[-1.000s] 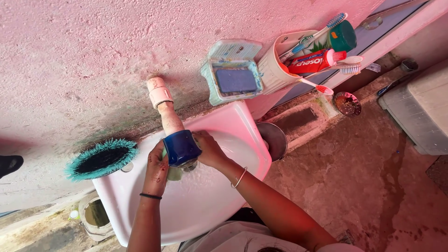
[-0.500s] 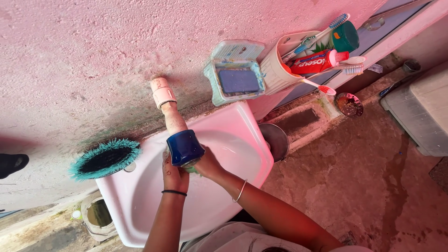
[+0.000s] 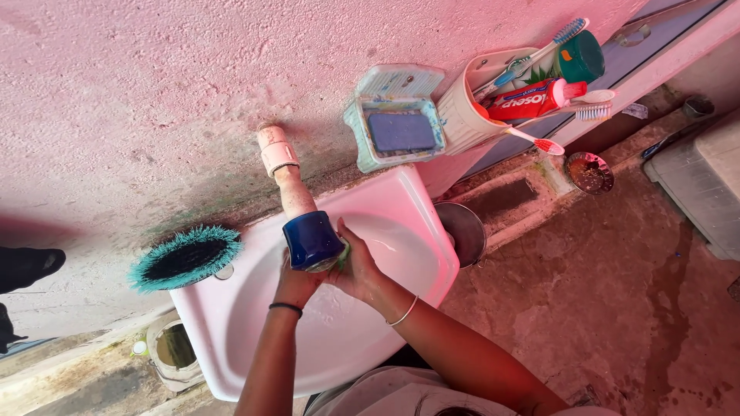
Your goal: Cleaning a bathroom sink and water tap with a green cloth.
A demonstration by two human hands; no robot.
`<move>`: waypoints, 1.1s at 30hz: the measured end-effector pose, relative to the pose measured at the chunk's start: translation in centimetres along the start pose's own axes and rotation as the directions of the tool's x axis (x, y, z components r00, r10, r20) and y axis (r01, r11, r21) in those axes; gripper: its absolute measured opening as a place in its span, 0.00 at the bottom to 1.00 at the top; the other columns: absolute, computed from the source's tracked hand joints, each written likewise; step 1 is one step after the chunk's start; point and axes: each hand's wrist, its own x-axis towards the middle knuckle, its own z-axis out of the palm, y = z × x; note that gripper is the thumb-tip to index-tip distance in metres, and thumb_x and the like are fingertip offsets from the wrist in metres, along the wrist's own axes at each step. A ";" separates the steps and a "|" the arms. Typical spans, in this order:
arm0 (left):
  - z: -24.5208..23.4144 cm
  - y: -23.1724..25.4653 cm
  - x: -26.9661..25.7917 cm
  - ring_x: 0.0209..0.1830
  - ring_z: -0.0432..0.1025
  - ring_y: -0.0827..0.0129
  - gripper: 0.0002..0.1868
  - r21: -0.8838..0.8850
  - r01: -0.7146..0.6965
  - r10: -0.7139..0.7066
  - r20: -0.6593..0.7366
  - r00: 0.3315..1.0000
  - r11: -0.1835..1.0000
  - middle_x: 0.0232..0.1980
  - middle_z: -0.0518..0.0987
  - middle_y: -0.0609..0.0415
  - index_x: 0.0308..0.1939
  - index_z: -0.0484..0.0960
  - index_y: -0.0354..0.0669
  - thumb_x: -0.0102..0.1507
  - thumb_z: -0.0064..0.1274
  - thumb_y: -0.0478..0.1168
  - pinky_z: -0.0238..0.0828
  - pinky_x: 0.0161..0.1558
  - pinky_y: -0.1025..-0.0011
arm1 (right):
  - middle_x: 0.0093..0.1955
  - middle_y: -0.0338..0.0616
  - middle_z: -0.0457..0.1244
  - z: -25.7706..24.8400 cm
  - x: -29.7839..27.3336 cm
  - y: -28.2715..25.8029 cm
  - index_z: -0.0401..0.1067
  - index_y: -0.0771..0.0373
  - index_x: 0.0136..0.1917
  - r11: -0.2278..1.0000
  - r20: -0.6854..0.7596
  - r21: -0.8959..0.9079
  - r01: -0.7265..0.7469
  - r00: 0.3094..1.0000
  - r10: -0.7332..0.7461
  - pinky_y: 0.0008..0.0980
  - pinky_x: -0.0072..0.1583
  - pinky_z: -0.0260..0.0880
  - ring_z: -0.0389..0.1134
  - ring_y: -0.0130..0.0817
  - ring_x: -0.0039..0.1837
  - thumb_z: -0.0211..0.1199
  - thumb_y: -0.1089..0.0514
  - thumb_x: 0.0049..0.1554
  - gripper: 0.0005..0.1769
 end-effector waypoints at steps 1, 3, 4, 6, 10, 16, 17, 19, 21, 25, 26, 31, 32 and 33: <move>-1.3 0.5 -0.5 0.58 0.73 0.55 0.26 0.109 -0.054 0.055 -0.006 0.998 0.993 0.58 0.79 0.46 0.61 0.78 0.42 0.62 0.58 0.49 0.72 0.56 0.57 | 0.63 0.52 0.66 -0.6 0.4 0.1 0.66 0.68 0.67 0.999 -0.007 0.049 -0.001 1.000 0.001 0.48 0.61 0.75 0.70 0.43 0.63 0.47 0.29 0.64 0.40; -3.6 3.1 -2.0 0.60 0.73 0.56 0.25 0.318 -0.157 0.167 -0.005 0.986 0.935 0.60 0.79 0.44 0.61 0.79 0.42 0.62 0.57 0.48 0.72 0.57 0.59 | 0.62 0.50 0.66 -2.0 1.1 0.6 0.66 0.65 0.67 0.999 -0.037 -0.023 0.029 0.999 -0.030 0.45 0.60 0.75 0.70 0.42 0.62 0.51 0.36 0.64 0.32; -4.5 5.0 -3.0 0.60 0.74 0.56 0.25 0.418 -0.203 0.222 0.004 0.975 0.885 0.61 0.79 0.43 0.62 0.79 0.43 0.62 0.57 0.48 0.72 0.58 0.60 | 0.61 0.48 0.66 -2.7 1.7 0.9 0.66 0.63 0.68 0.997 -0.050 -0.059 0.044 0.998 -0.047 0.44 0.60 0.75 0.70 0.41 0.62 0.53 0.40 0.64 0.29; -5.6 9.8 -4.7 0.58 0.75 0.54 0.24 0.279 -0.050 0.036 0.054 0.998 0.959 0.59 0.81 0.41 0.62 0.78 0.41 0.69 0.44 0.52 0.72 0.59 0.59 | 0.60 0.48 0.65 -3.9 2.8 1.5 0.64 0.60 0.68 0.992 -0.024 -0.081 0.095 0.995 -0.097 0.41 0.57 0.74 0.69 0.38 0.60 0.52 0.42 0.65 0.26; -3.8 18.6 -8.8 0.64 0.71 0.50 0.35 -0.668 0.287 0.058 0.444 0.894 0.686 0.66 0.75 0.37 0.70 0.68 0.38 0.70 0.35 0.61 0.71 0.62 0.52 | 0.64 0.46 0.64 -5.7 3.2 2.7 0.62 0.64 0.69 0.986 0.186 0.012 0.165 0.969 -0.164 0.38 0.64 0.73 0.68 0.37 0.65 0.49 0.39 0.68 0.29; 0.3 22.5 -11.1 0.61 0.74 0.50 0.42 -0.861 0.508 0.237 0.485 0.842 -0.043 0.64 0.73 0.39 0.66 0.63 0.33 0.64 0.40 0.66 0.74 0.62 0.53 | 0.66 0.39 0.63 -3.5 5.0 2.9 0.64 0.57 0.68 0.935 0.464 0.342 0.093 0.849 -0.254 0.31 0.68 0.69 0.65 0.30 0.69 0.56 0.47 0.67 0.21; 0.2 22.4 -10.9 0.61 0.73 0.52 0.39 -0.849 0.515 0.323 0.458 0.828 -0.117 0.64 0.73 0.40 0.69 0.63 0.32 0.70 0.42 0.63 0.74 0.65 0.54 | 0.65 0.36 0.63 -2.8 4.8 2.7 0.64 0.54 0.67 0.922 0.497 0.358 0.146 0.806 -0.320 0.32 0.69 0.69 0.65 0.30 0.69 0.57 0.48 0.66 0.19; -0.7 22.2 -10.9 0.58 0.73 0.54 0.35 -0.913 0.406 0.273 0.399 0.875 0.033 0.61 0.72 0.40 0.69 0.63 0.31 0.73 0.45 0.60 0.75 0.63 0.55 | 0.64 0.32 0.63 -1.1 3.9 2.1 0.66 0.50 0.65 0.884 0.552 0.397 0.247 0.705 -0.445 0.34 0.70 0.68 0.65 0.30 0.70 0.59 0.51 0.66 0.15; -2.1 22.4 -11.1 0.53 0.75 0.54 0.34 -0.846 0.176 0.050 0.232 0.971 0.504 0.58 0.74 0.37 0.65 0.63 0.31 0.69 0.47 0.58 0.78 0.55 0.55 | 0.61 0.36 0.65 0.6 2.6 0.9 0.66 0.54 0.63 0.965 0.267 0.111 0.239 0.928 -0.261 0.35 0.67 0.70 0.68 0.30 0.64 0.60 0.48 0.64 0.17; -2.2 22.0 -12.9 0.55 0.72 0.64 0.34 -0.483 -0.082 0.091 -0.003 0.996 0.872 0.61 0.72 0.46 0.74 0.47 0.49 0.72 0.49 0.49 0.75 0.55 0.63 | 0.55 0.41 0.68 4.1 -0.8 -0.3 0.69 0.60 0.62 0.987 0.153 -0.054 0.148 0.979 -0.139 0.35 0.61 0.74 0.72 0.31 0.56 0.61 0.44 0.61 0.23; -2.6 21.9 -12.5 0.54 0.71 0.63 0.33 -0.535 -0.052 0.073 0.019 0.997 0.844 0.62 0.72 0.47 0.75 0.48 0.51 0.72 0.49 0.48 0.73 0.55 0.63 | 0.55 0.41 0.68 4.9 -0.8 -0.7 0.69 0.61 0.62 0.984 0.172 -0.031 0.173 0.971 -0.165 0.35 0.61 0.74 0.72 0.31 0.56 0.60 0.44 0.63 0.22; -4.6 20.0 -11.8 0.52 0.68 0.61 0.28 -0.775 0.168 -0.017 0.199 0.980 0.609 0.60 0.72 0.48 0.76 0.60 0.51 0.73 0.50 0.42 0.68 0.56 0.57 | 0.53 0.43 0.68 3.6 0.3 -0.7 0.69 0.64 0.61 0.992 0.184 0.053 0.111 0.976 -0.119 0.36 0.57 0.75 0.71 0.33 0.55 0.53 0.47 0.67 0.20; -5.0 20.3 -11.4 0.51 0.69 0.59 0.24 -0.815 0.235 -0.003 0.275 0.961 0.530 0.58 0.73 0.46 0.72 0.64 0.45 0.73 0.50 0.42 0.71 0.57 0.53 | 0.53 0.44 0.68 3.1 0.5 -0.7 0.69 0.64 0.61 0.991 0.242 0.085 0.105 0.962 -0.123 0.36 0.55 0.74 0.71 0.34 0.54 0.52 0.43 0.68 0.22; -5.1 20.8 -11.0 0.49 0.71 0.56 0.22 -0.841 0.303 0.019 0.348 0.937 0.448 0.55 0.74 0.44 0.68 0.68 0.40 0.73 0.50 0.43 0.73 0.58 0.48 | 0.53 0.44 0.68 2.5 0.4 -0.7 0.69 0.63 0.61 0.988 0.300 0.116 0.098 0.945 -0.129 0.36 0.53 0.74 0.71 0.35 0.53 0.51 0.40 0.70 0.24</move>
